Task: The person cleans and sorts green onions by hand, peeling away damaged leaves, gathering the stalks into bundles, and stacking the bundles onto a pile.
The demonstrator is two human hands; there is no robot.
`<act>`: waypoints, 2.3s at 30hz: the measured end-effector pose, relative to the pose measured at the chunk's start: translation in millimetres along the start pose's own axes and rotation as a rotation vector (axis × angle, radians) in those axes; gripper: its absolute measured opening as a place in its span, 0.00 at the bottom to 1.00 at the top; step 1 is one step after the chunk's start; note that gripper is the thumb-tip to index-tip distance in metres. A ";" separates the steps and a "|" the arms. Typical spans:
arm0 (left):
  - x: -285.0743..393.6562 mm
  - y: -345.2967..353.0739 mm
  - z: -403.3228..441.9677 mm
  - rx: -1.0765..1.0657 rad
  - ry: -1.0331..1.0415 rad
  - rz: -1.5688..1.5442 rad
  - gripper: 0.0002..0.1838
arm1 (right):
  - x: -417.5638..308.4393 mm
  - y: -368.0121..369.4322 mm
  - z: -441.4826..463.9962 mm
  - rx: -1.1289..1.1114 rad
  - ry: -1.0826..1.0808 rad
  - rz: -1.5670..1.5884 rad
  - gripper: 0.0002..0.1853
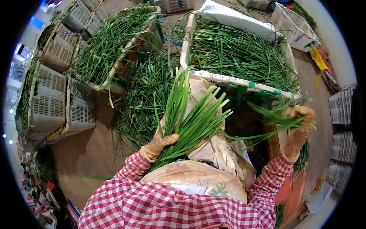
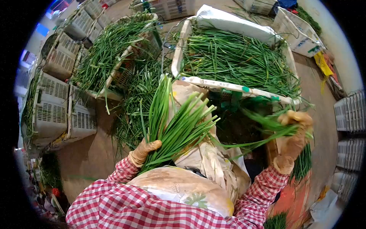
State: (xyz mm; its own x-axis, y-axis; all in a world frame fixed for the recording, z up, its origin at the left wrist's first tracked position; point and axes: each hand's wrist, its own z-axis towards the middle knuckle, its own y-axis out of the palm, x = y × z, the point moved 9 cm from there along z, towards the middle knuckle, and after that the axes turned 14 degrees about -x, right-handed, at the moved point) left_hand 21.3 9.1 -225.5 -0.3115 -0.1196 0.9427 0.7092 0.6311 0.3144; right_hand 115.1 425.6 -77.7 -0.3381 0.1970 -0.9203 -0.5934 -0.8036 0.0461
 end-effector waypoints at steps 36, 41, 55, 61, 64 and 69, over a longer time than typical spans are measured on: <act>6.3 74.8 4.3 -0.289 -0.103 0.060 0.19 | -21.1 164.7 -42.6 -0.827 -0.300 -0.946 0.10; 17.8 63.1 -4.2 -0.228 -0.086 0.948 0.19 | -11.4 146.8 -27.8 -0.641 -0.352 -1.099 0.08; -53.5 18.1 -34.5 -0.269 -0.481 0.780 0.19 | 86.9 55.0 15.6 -0.572 0.667 -0.846 0.24; -29.7 37.2 -27.9 -0.323 0.074 0.116 0.18 | 75.3 173.0 -27.1 -1.137 0.657 -0.356 0.16; -36.8 40.4 -29.1 -0.279 -0.041 -0.448 0.18 | 57.7 163.1 -9.0 -0.924 0.479 -0.269 0.14; -33.3 3.5 -28.7 0.026 -0.069 0.708 0.18 | 47.9 61.3 47.9 -0.402 0.251 -1.402 0.16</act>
State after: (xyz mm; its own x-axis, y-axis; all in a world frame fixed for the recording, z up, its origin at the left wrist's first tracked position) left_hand 52.3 -6.7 -252.6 0.1781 0.3742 0.9101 0.7413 0.5572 -0.3741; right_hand 27.5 412.7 -100.4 0.4838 0.8595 -0.1651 -0.0701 -0.1500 -0.9862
